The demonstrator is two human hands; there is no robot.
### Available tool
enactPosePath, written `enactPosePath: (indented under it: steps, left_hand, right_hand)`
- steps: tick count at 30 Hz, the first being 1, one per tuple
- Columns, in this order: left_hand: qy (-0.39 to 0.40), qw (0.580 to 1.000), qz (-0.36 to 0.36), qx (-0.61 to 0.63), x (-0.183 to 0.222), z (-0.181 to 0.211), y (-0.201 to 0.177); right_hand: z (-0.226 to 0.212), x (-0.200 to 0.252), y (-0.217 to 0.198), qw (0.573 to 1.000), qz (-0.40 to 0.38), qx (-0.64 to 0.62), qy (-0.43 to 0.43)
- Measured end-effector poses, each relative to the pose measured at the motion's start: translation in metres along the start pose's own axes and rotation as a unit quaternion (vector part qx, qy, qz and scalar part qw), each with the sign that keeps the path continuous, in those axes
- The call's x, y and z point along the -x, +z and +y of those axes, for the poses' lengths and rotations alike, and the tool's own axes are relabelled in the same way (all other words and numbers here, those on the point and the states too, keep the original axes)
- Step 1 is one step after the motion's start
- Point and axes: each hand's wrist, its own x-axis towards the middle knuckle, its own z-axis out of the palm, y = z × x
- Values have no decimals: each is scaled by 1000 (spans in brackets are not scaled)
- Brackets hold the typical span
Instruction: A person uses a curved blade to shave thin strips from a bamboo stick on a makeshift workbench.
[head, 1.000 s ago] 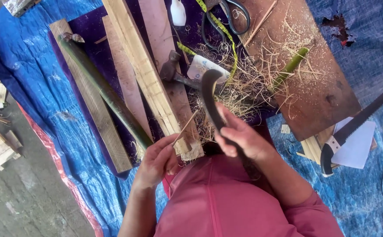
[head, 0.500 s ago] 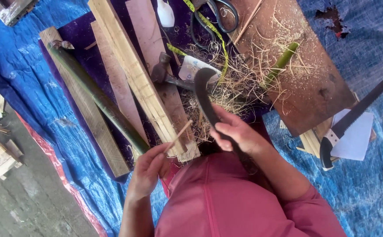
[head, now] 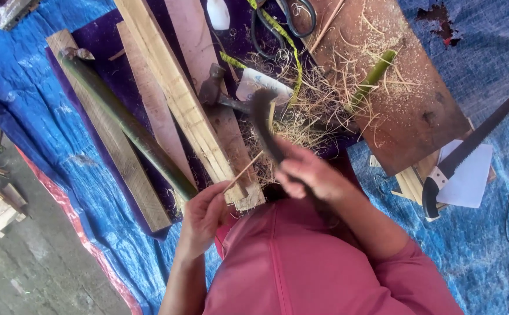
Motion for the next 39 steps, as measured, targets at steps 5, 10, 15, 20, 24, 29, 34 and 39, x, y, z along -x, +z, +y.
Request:
enactPosePath:
  steps: [5, 10, 15, 20, 24, 29, 34, 39]
  left_hand:
    - [32, 997, 65, -18, -7, -5, -7]
    - [12, 992, 74, -103, -18, -13, 26]
    - [49, 987, 48, -143, -10, 14, 29]
    - [36, 992, 37, -111, -5, 6, 27]
    - [-7, 995, 50, -89, 12, 5, 2]
    - [-42, 998, 48, -11, -8, 4, 14]
    - [-64, 997, -9, -48, -27, -2, 23]
    - [-39, 994, -11, -98, -12, 21, 16]
  right_hand:
    - [-23, -4, 13, 999, -14, -7, -32]
    - [17, -10, 44, 996, -72, -22, 37]
    - [19, -5, 19, 999, -36, -29, 29]
    - [-4, -3, 15, 998, 55, 15, 24]
    - [-39, 8, -1, 995, 51, 69, -58]
    - [-45, 2, 49, 999, 23, 16, -38]
    - [2, -8, 58, 998, -42, 17, 37]
    - [0, -3, 25, 999, -20, 24, 20]
